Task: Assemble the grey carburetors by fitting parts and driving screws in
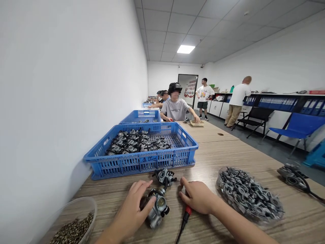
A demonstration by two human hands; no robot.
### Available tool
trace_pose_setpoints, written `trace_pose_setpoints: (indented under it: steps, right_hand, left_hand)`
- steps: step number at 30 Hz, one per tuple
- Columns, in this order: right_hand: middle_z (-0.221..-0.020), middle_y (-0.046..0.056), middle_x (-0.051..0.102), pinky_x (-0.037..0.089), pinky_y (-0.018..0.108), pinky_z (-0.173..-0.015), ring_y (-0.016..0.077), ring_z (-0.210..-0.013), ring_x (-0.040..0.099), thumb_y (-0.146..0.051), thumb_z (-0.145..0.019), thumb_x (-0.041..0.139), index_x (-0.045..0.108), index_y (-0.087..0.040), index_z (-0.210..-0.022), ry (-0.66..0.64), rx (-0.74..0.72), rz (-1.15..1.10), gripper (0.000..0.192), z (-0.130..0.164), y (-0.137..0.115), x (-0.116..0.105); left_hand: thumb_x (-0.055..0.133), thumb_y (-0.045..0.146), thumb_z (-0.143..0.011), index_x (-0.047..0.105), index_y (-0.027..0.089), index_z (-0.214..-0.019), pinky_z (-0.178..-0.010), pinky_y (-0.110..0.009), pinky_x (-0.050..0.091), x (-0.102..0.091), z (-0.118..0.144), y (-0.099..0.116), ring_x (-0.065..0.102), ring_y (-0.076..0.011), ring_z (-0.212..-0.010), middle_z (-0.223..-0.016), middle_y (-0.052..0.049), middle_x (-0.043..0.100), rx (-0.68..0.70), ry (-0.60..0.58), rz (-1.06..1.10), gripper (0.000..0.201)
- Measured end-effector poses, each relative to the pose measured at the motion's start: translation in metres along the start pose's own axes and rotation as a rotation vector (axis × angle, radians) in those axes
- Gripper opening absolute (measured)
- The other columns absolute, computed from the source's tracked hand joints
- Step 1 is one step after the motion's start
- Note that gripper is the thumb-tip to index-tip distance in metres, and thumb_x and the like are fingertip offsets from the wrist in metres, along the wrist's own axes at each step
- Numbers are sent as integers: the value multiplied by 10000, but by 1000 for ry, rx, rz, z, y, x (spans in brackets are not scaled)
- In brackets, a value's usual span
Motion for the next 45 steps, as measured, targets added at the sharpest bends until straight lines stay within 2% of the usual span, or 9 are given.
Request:
trace_pose_setpoints:
  steps: [4,13,19,23,27,31,35,39,45]
  right_hand:
    - [-1086,150,860,364,359,-724,351,-975,805,-478,-1087,489,607,-212,-1343,2,-4,-11,387,-2,2,1]
    - [-1078,124,859,350,351,-734,325,-967,788,-458,-1073,516,622,-217,-1314,29,-17,-46,357,-6,6,2]
    - [-1027,89,849,331,344,-735,305,-961,779,-404,-1060,532,649,-231,-1261,61,-11,-75,290,-11,12,2]
    - [-1015,87,849,329,343,-733,306,-955,782,-403,-1052,548,667,-233,-1241,71,8,-69,281,-12,10,1]
    - [-1053,103,859,333,349,-726,317,-979,794,-405,-1046,545,684,-230,-1257,78,28,-50,307,-12,7,1]
    - [-1092,120,863,359,355,-743,327,-1016,800,-395,-1043,528,696,-219,-1276,92,33,-43,337,-12,5,2]
    - [-1109,141,862,377,364,-751,341,-1029,804,-395,-1041,513,697,-202,-1301,93,27,-44,372,-12,6,4]
    - [-1136,140,861,399,368,-772,356,-1061,803,-394,-1035,526,693,-209,-1321,87,25,-51,379,-13,7,5]
    - [-1142,142,858,394,377,-772,364,-1072,805,-394,-1045,508,701,-200,-1302,88,20,-62,376,-12,6,2]
  left_hand:
    - [604,545,-1100,631,254,-1620,-1287,-560,496,5,5,-3,621,-361,-1459,-1553,-165,687,-41,-92,16,596]
    - [550,532,-1131,691,259,-1446,-1176,-502,553,-8,3,12,689,-330,-1304,-1387,-146,745,-38,-158,19,440]
    - [470,566,-1149,712,253,-1239,-1063,-452,560,-7,0,11,703,-315,-1189,-1244,-122,761,-41,-127,-7,405]
    - [316,612,-1181,648,241,-983,-911,-393,537,-9,-1,6,699,-278,-989,-1023,-86,744,-69,-67,14,536]
    - [230,622,-1195,613,247,-952,-890,-360,524,-9,1,-1,681,-258,-949,-960,-68,726,-82,15,111,589]
    - [243,561,-1206,598,253,-949,-881,-329,551,-5,-1,-9,655,-240,-915,-956,-60,693,81,-24,147,536]
    - [394,496,-1187,643,263,-1043,-900,-306,576,-2,-4,-16,664,-241,-969,-1058,-73,701,269,-100,25,370]
    - [468,419,-1176,640,252,-1059,-882,-284,558,-6,-5,-16,679,-221,-970,-1076,-70,697,317,-116,-50,267]
    - [499,360,-1172,646,242,-981,-838,-266,536,-17,-5,-6,699,-202,-927,-1003,-51,718,313,-87,-95,268]
Point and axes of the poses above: each hand's wrist, its own z-axis away from the middle knuckle, its own x-axis out of the palm, y = z × x, the point moved 1 cm from there along -z, towards the middle knuckle
